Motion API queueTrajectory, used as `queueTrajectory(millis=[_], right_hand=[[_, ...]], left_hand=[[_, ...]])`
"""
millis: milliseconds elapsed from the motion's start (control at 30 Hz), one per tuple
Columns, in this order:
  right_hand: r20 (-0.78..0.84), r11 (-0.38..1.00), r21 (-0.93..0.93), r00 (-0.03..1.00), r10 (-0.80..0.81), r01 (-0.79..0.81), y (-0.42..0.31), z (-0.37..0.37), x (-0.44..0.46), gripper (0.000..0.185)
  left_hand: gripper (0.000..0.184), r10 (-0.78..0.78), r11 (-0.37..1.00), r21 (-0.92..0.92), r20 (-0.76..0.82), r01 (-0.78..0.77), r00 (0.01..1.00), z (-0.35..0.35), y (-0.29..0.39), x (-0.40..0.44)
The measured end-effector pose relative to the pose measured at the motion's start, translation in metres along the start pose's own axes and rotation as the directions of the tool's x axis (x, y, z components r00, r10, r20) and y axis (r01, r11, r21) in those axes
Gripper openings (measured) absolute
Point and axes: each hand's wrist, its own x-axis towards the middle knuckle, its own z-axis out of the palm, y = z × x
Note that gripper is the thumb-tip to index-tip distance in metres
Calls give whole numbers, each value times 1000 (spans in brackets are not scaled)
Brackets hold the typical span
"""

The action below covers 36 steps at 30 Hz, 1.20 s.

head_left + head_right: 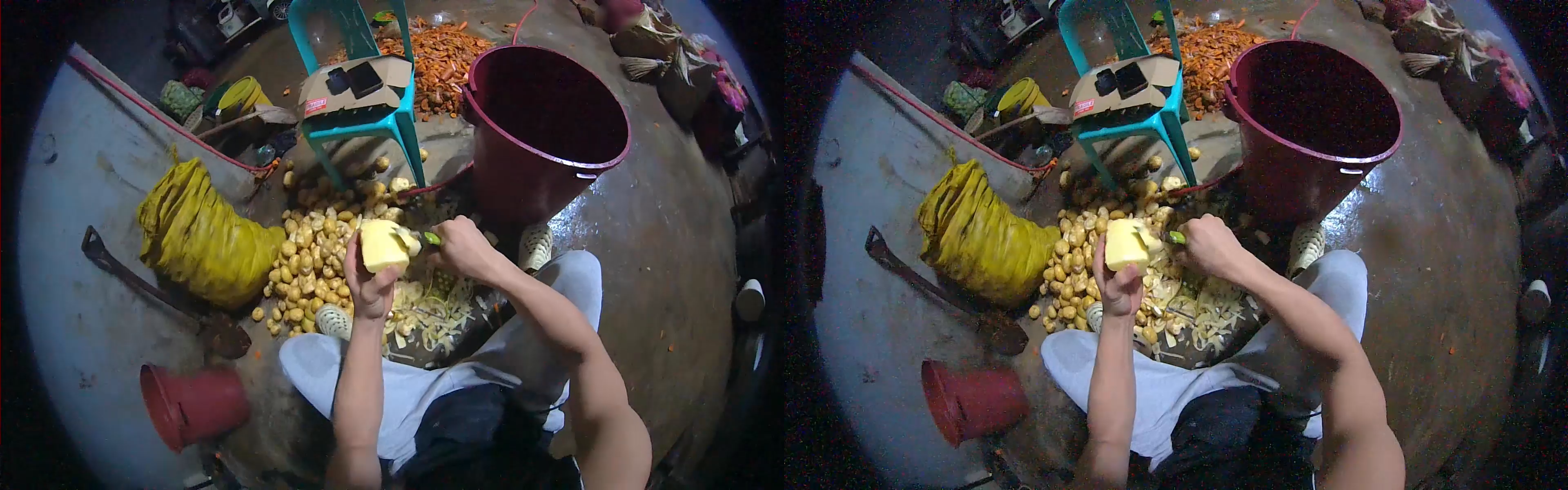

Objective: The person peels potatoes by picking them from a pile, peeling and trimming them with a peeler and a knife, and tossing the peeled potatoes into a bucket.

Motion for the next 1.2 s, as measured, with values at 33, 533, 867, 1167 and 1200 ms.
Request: queueTrajectory(millis=[33, 533, 867, 1167, 1200], right_hand=[[0, 1000, 0, 1000, 0, 0, -6, -3, -4, 22], [41, 1000, -18, 999, -7, 8, -17, -9, -4, 17], [28, 991, 20, 991, -133, 132, 17, 12, 5, 17], [37, 991, -63, 992, -118, 120, -29, -3, -13, 20], [8, 988, -42, 989, -146, 147, -29, -4, -14, 19]], left_hand=[[81, 16, 1000, -12, 14, -16, 1000, -4, -2, 1], [81, 119, 983, 133, 33, -122, 992, 7, -11, 2], [84, 37, 999, -7, 38, -37, 999, 11, 4, -4], [94, 129, 991, -39, -13, -129, 992, -7, -19, -2], [93, 150, 985, -79, -26, -152, 988, -4, -20, -2]])
